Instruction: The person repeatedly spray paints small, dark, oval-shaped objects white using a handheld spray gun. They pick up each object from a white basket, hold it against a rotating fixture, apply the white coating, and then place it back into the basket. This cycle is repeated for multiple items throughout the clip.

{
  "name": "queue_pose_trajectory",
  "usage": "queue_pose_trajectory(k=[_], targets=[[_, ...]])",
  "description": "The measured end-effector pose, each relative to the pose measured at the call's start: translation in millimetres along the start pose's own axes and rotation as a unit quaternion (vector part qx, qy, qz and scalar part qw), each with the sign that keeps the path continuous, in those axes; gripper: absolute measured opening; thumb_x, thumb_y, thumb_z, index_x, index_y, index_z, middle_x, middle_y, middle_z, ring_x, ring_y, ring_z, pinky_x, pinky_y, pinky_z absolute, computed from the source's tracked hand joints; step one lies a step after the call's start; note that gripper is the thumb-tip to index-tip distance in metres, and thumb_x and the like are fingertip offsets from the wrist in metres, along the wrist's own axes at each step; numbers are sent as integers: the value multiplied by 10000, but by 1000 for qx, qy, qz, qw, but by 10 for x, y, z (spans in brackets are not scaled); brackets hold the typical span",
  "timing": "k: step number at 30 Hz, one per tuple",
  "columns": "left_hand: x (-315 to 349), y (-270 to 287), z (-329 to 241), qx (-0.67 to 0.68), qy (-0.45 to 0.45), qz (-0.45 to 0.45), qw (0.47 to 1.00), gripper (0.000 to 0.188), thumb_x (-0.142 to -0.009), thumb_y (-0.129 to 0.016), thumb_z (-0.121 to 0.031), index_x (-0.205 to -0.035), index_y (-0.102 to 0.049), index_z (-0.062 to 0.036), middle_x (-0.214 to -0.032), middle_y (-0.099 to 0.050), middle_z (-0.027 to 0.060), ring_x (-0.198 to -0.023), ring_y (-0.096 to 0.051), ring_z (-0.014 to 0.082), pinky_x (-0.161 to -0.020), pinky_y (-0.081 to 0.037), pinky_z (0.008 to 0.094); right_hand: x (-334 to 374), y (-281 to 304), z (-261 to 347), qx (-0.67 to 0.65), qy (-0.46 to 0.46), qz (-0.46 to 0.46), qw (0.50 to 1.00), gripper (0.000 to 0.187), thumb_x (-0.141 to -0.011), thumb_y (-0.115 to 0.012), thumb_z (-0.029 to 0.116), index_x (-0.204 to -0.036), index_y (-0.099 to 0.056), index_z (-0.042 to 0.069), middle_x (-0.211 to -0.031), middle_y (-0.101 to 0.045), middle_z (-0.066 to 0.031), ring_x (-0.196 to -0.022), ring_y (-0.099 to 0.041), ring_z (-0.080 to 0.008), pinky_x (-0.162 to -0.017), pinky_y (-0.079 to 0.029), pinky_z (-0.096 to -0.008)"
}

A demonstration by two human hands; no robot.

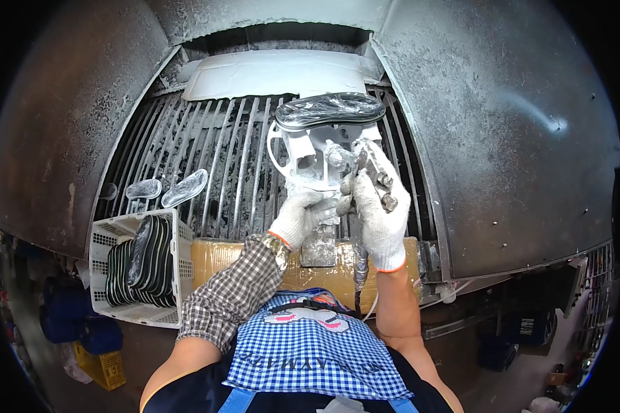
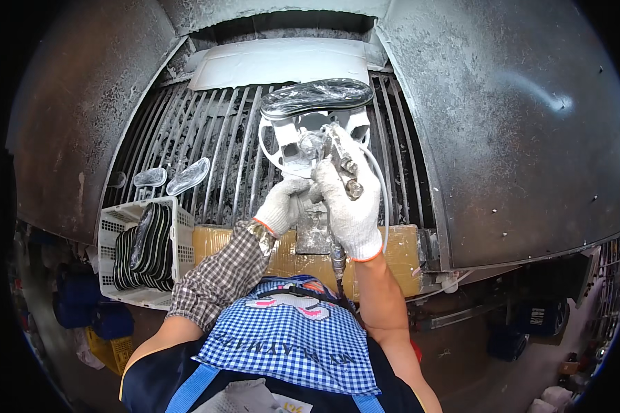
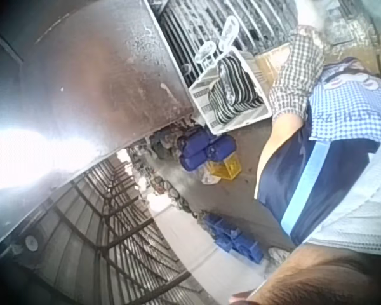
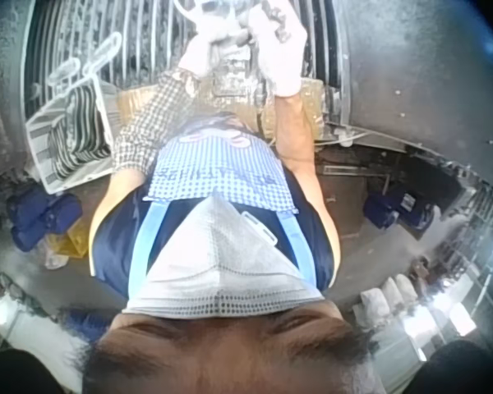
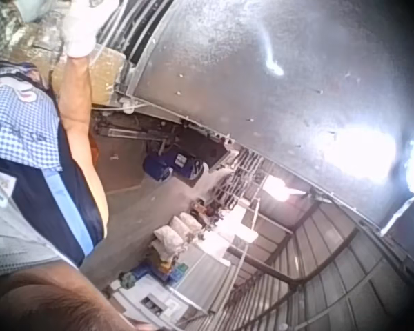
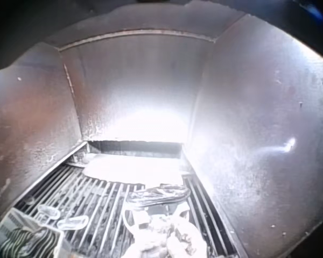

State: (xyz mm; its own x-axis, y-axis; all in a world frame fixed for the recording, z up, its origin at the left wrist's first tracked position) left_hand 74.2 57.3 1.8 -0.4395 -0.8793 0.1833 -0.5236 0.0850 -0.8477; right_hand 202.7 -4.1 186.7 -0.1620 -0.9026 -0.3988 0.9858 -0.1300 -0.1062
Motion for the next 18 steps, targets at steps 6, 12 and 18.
queue_pose_trajectory(k=[6, 12, 18], targets=[[18, -15, 31, 9, 22, -17, 1000, 403, -997, -560, -11, -1393, -574, 61, -1331, -691, 224, -1158, -720, 357, -957, -623, 487, 10, 116, -22, -47, -48, -36, 997, 540, -1041, -659, 41, -1537, -492, -91, -1442, -632, -192, -1264, -646, -221, -1088, -506, -338], [-16, 56, 48, 7, 24, -6, 1000, 440, -996, -565, -15, -1418, -528, 107, -1355, -655, 277, -1307, -635, 437, -1044, -581, 625, 63, 147, 33, -15, -59, -66, 996, 552, -1038, -654, 46, -1539, -479, -106, -1428, -653, -208, -1307, -630, -229, -1103, -494, -341], [-45, 13, 82, 38, -4, -20, 999, 437, -958, -582, -4, -1377, -547, 116, -1327, -671, 276, -1176, -704, 397, -1002, -605, 524, 73, 157, 6, -35, -42, -40, 998, 525, -1040, -653, 46, -1526, -507, -90, -1382, -669, -181, -1261, -641, -205, -1087, -500, -337]])
Point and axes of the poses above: each hand's wrist, its own x-axis away from the middle knuckle, its own y-axis out of the back of the hand, z = x × y, the point moved 7 cm from there along -x, towards the middle knuckle
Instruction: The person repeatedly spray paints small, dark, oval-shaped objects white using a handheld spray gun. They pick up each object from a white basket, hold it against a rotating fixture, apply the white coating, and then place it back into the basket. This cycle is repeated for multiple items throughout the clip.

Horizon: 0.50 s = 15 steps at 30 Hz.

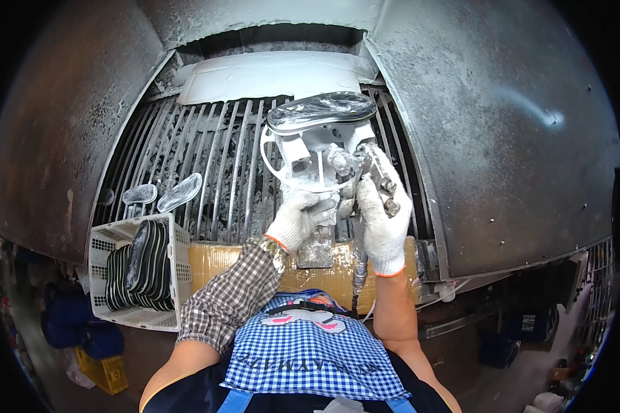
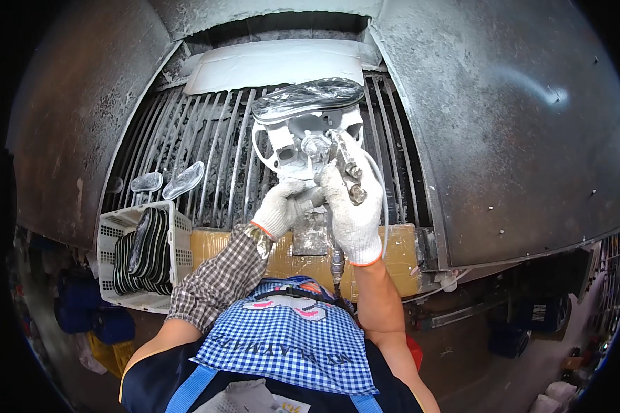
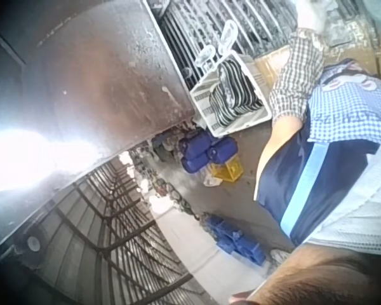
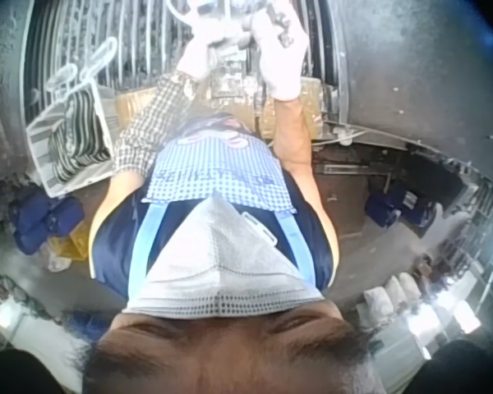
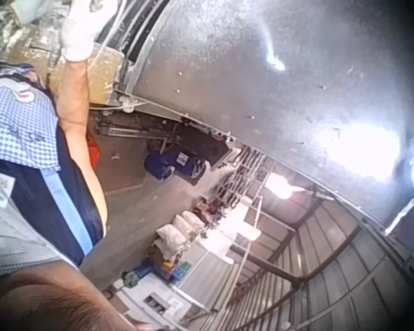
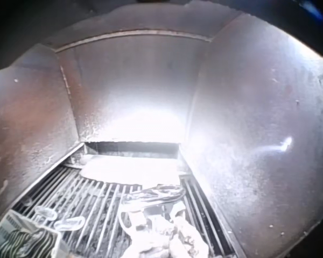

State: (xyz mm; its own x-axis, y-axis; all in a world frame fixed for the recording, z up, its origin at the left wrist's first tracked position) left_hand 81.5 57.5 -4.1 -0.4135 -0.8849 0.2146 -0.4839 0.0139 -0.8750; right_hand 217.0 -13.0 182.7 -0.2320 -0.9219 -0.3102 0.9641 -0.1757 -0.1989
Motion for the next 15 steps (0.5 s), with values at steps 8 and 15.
queue_pose_trajectory(k=[8, 15], targets=[[92, -96, -30, -17, 34, -2, 999, 440, -981, -565, 6, -1392, -517, 157, -1352, -657, 304, -1257, -676, 411, -1075, -584, 509, -73, 185, -47, -21, 9, -39, 999, 527, -1062, -638, 65, -1545, -483, -77, -1371, -665, -135, -1168, -654, -157, -981, -535, -288], [130, -114, -76, -16, 36, 5, 999, 440, -994, -554, -7, -1408, -517, 135, -1362, -662, 291, -1242, -692, 394, -1040, -607, 495, -22, 323, -2, -15, 3, -97, 995, 528, -1062, -641, 58, -1553, -483, -53, -1245, -697, -92, -866, -641, -70, -728, -542, -223]])
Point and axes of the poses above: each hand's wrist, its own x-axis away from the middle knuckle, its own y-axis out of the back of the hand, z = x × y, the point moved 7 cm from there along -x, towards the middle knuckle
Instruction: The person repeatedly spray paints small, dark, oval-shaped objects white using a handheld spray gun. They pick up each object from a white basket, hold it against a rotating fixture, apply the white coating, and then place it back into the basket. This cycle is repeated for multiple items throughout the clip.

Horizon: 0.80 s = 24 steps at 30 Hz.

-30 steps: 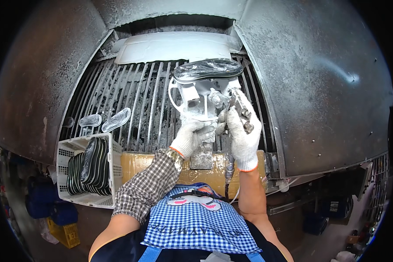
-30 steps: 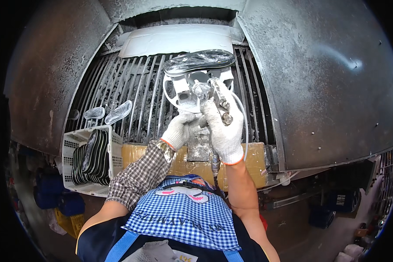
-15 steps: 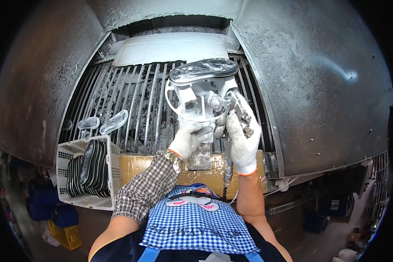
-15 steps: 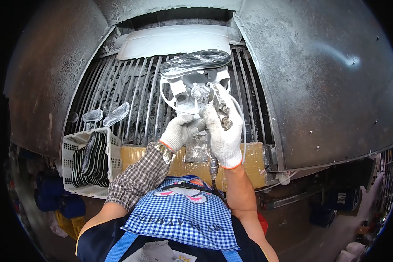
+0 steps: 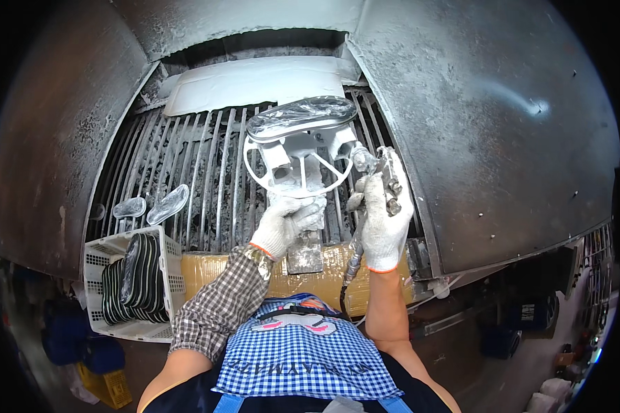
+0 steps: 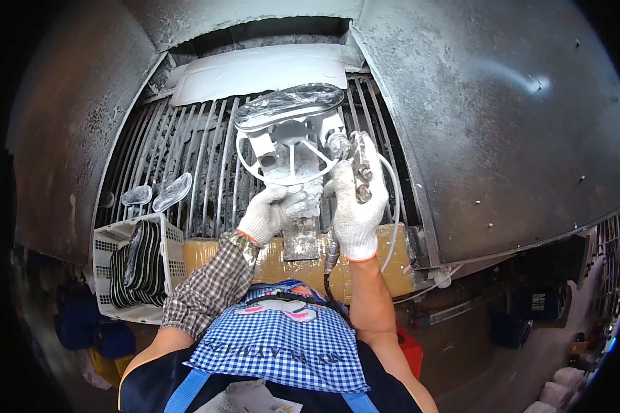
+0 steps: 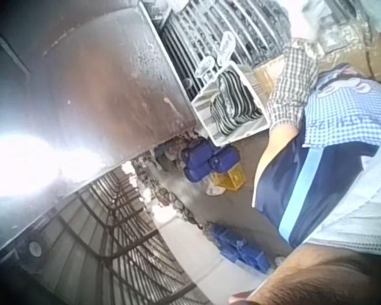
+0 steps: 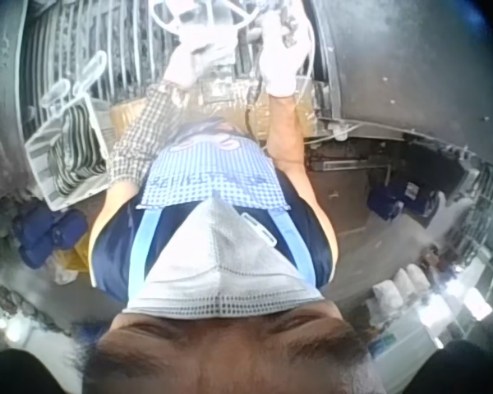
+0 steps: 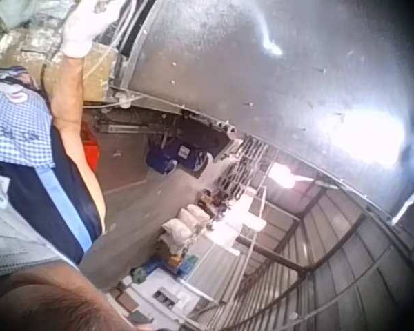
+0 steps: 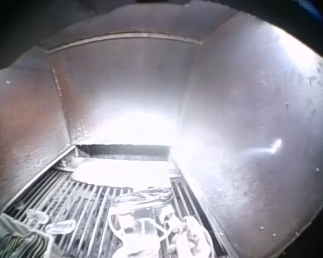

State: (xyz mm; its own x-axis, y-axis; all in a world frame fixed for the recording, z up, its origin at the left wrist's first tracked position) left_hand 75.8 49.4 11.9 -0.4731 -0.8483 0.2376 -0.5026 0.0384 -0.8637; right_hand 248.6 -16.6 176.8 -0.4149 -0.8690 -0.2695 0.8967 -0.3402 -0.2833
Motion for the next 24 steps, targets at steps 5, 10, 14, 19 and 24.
queue_pose_trajectory(k=[5, 10, 14, 19, 24], targets=[[28, -66, -24, -34, 2, -7, 999, 399, -992, -573, -37, -1358, -539, 120, -1363, -628, 287, -1270, -642, 412, -1072, -570, 556, 16, 12, -76, -16, -3, 19, 1000, 537, -1053, -644, 53, -1550, -481, -71, -1357, -671, -135, -1067, -662, -121, -897, -555, -267], [63, -134, -42, -36, 2, 2, 999, 388, -1002, -579, -57, -1350, -555, 113, -1351, -643, 263, -1255, -653, 402, -1053, -578, 537, -25, -11, -106, -39, -6, 28, 999, 523, -1066, -638, 77, -1545, -487, -71, -1249, -694, -106, -1005, -657, -106, -857, -554, -260], [43, -45, -68, -34, 1, 10, 999, 373, -1007, -586, -71, -1338, -569, 102, -1332, -661, 255, -1247, -660, 396, -1046, -579, 533, -92, 23, -77, -37, 4, 11, 999, 521, -1085, -626, 104, -1558, -472, -51, -971, -690, -37, -763, -628, -59, -650, -536, -229], [42, 69, -87, -36, 2, -11, 999, 371, -1006, -598, -87, -1333, -580, 87, -1314, -676, 250, -1236, -668, 393, -1056, -575, 541, -127, 119, -7, -59, 2, 4, 998, 524, -1089, -617, 88, -1571, -455, -43, -939, -662, -24, -712, -603, -57, -622, -527, -227], [33, 211, -147, -44, -18, -29, 998, 383, -1016, -597, -117, -1343, -581, 82, -1327, -668, 248, -1237, -665, 387, -1096, -556, 548, -142, 234, 103, -40, 17, -28, 999, 541, -1086, -611, 63, -1587, -433, -33, -962, -651, -29, -750, -589, -53, -640, -528, -216]])
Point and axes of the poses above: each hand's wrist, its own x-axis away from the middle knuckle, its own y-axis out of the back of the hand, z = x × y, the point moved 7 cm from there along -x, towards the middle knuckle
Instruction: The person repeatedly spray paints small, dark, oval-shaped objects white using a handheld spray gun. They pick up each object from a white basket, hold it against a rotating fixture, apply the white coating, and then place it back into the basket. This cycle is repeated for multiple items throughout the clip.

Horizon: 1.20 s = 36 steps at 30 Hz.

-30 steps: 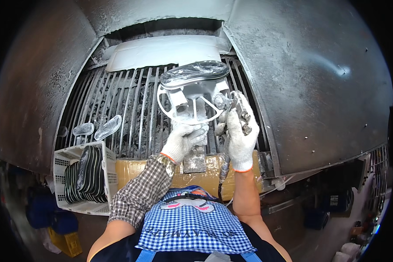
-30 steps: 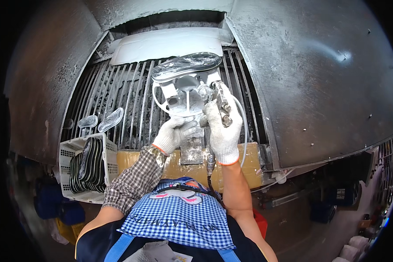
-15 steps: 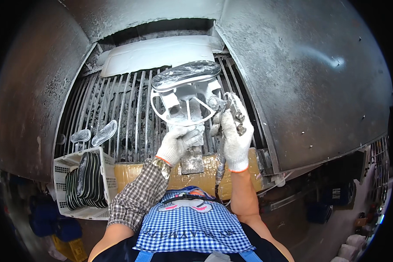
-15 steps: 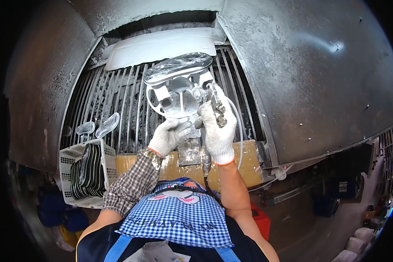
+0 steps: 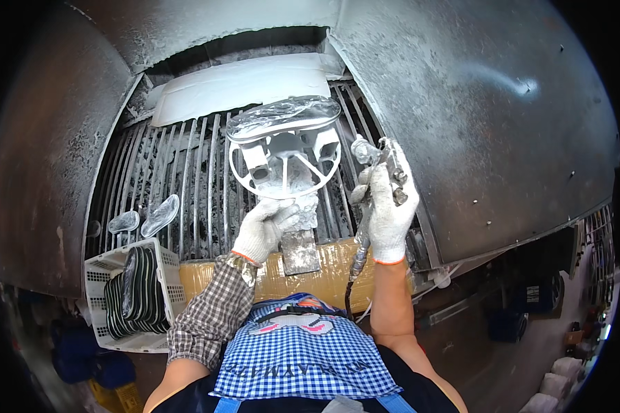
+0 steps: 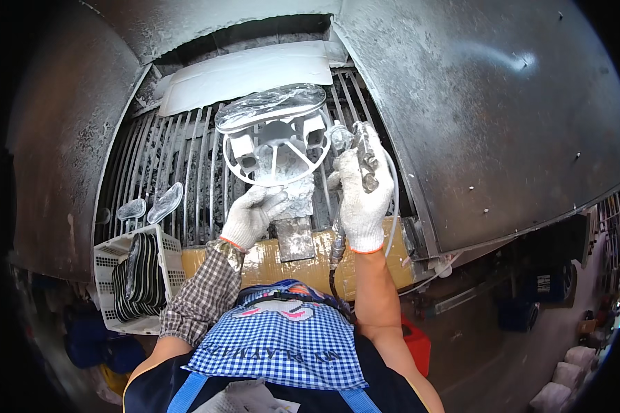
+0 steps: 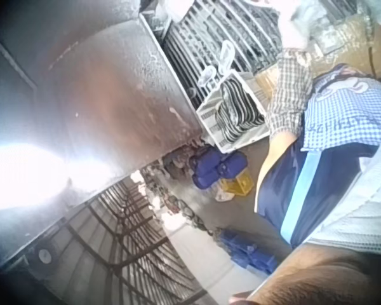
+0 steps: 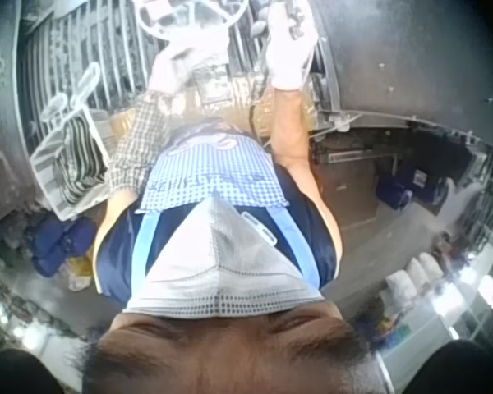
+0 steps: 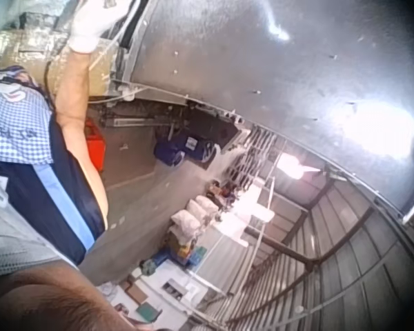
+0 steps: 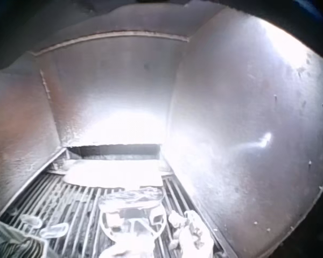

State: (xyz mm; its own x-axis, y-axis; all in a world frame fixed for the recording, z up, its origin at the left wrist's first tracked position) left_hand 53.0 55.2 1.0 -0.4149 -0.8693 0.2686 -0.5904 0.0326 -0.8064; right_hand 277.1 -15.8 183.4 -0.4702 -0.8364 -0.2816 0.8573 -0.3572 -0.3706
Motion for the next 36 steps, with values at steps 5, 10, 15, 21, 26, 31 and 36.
queue_pose_trajectory(k=[5, 10, 15, 21, 26, 31, 36], targets=[[48, 27, -105, -19, -4, 24, 1000, 427, -1031, -578, -124, -1404, -557, 83, -1349, -655, 233, -1243, -661, 369, -1091, -566, 515, 115, -51, 31, -23, -33, 44, 998, 548, -1076, -624, 64, -1581, -440, -45, -1018, -675, -51, -744, -594, -61, -658, -519, -218], [109, 45, -218, -16, -18, 8, 1000, 437, -1041, -577, -128, -1423, -550, 83, -1312, -669, 248, -1187, -689, 376, -1018, -615, 466, 123, -27, -5, -2, -23, 43, 999, 522, -1075, -627, 67, -1556, -467, -61, -982, -681, -36, -720, -589, -57, -641, -506, -224], [88, 216, -339, 2, -29, -5, 1000, 441, -1024, -583, -118, -1410, -558, 94, -1276, -683, 259, -1167, -701, 389, -1003, -623, 481, 58, 62, 86, -6, -33, 5, 999, 512, -1092, -615, 85, -1563, -460, -45, -947, -659, -39, -730, -580, -54, -623, -519, -221], [76, 336, -524, 1, -56, -23, 998, 499, -1009, -561, -118, -1453, -536, 109, -1278, -696, 274, -1137, -725, 399, -935, -649, 478, 49, 217, 230, -5, -27, -42, 999, 516, -1100, -619, 112, -1569, -458, -30, -947, -657, -42, -741, -585, -63, -632, -527, -226], [50, 439, -632, -2, -79, -31, 996, 500, -1002, -597, -154, -1455, -546, 52, -1334, -687, 224, -1178, -689, 360, -1012, -592, 489, 220, 200, 279, -28, -77, 3, 997, 537, -1092, -641, 141, -1570, -463, -27, -954, -668, -45, -745, -596, -66, -649, -531, -230], [107, 249, -345, -30, -54, -12, 998, 538, -994, -628, -183, -1472, -529, 45, -1266, -702, 190, -1131, -704, 336, -1000, -593, 479, 316, 212, 276, -13, -65, 4, 998, 509, -1089, -640, 139, -1547, -500, -33, -964, -686, -43, -768, -619, -64, -666, -531, -228], [109, 86, 34, -28, -7, 27, 999, 594, -1029, -636, -210, -1553, -469, 13, -1375, -649, 192, -1189, -678, 317, -1036, -574, 481, 394, 108, 372, 28, -73, 49, 996, 495, -1092, -629, 124, -1544, -504, -34, -942, -685, -43, -780, -619, -61, -671, -534, -226]])
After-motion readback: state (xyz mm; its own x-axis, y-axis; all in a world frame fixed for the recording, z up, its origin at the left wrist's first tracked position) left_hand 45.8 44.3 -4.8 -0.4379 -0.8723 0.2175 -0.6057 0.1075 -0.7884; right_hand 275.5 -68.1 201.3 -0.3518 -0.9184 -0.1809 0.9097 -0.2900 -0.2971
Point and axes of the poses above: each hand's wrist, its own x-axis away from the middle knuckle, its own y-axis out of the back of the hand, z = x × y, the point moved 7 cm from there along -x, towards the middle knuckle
